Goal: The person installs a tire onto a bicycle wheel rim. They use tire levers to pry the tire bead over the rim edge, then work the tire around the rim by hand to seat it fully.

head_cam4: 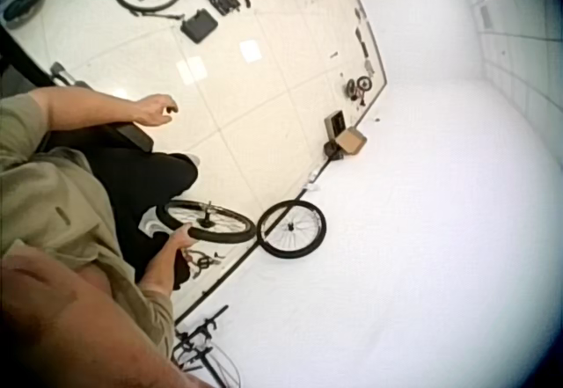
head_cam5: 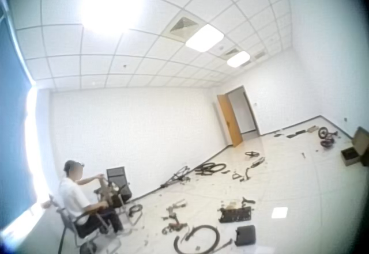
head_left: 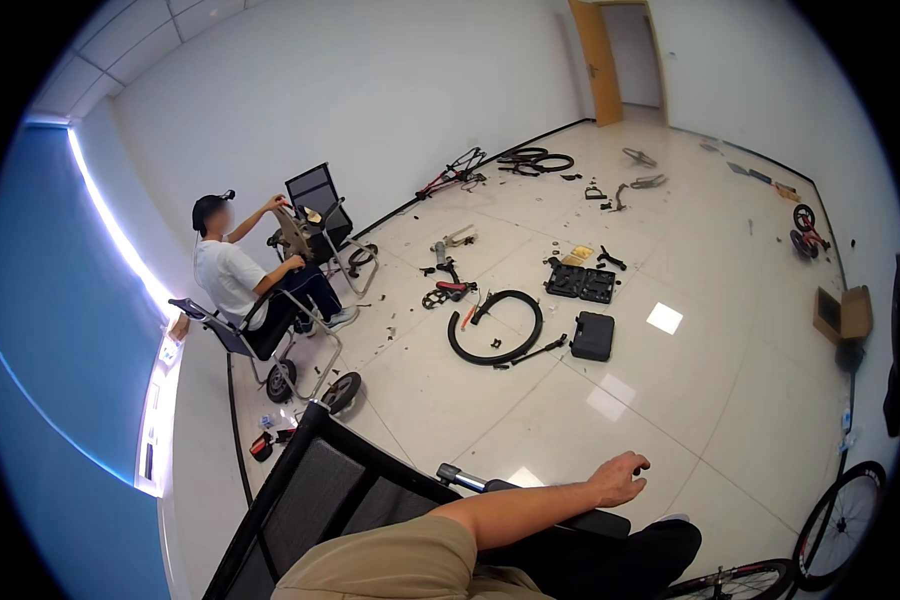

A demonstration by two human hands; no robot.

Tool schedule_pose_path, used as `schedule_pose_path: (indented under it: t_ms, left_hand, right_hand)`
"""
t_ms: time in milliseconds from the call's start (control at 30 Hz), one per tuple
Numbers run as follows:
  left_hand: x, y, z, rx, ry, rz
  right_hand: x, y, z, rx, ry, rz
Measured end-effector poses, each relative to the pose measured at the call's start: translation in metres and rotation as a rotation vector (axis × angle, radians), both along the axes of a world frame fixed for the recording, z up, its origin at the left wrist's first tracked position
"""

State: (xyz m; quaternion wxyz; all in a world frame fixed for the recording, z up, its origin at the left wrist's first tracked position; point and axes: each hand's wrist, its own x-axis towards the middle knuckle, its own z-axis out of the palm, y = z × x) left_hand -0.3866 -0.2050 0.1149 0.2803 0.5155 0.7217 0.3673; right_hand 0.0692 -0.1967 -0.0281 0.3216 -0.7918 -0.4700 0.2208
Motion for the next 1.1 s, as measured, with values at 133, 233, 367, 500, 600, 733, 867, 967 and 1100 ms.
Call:
schedule_pose_path:
  t_ms: [133, 233, 367, 500, 600, 733, 867, 967, 1100]
  left_hand:
    - [-0.001, -0.004, 0.002, -0.019, -0.014, 0.002]
    - [-0.001, -0.001, 0.002, -0.028, -0.01, -0.006]
    - [-0.001, -0.001, -0.002, -0.018, -0.01, -0.007]
    - [-0.001, -0.003, 0.003, -0.047, -0.008, -0.01]
    - [-0.001, -0.002, 0.003, -0.066, -0.009, -0.014]
    - [-0.001, -0.002, 0.006, -0.059, -0.017, -0.014]
    - [-0.001, -0.002, 0.006, -0.056, -0.011, -0.015]
    - [-0.001, -0.001, 0.008, -0.056, -0.013, -0.016]
    - [-0.001, -0.002, 0.006, -0.046, -0.014, -0.011]
  right_hand:
    - [-0.027, -0.007, 0.047, -0.121, 0.044, 0.008]
    - [-0.007, 0.0, 0.02, -0.101, 0.045, 0.049]
    - [-0.007, 0.0, 0.008, -0.022, 0.053, 0.001]
    - [-0.02, -0.006, 0.031, -0.043, -0.023, 0.006]
    - [-0.018, -0.004, 0.022, -0.109, -0.053, -0.079]
    - [-0.018, -0.003, 0.024, -0.129, -0.059, -0.037]
    - [-0.002, 0.001, 0.006, -0.121, -0.056, 0.052]
    - [-0.002, 0.001, -0.003, -0.055, -0.036, -0.011]
    - [-0.015, -0.002, 0.011, -0.037, -0.072, -0.056]
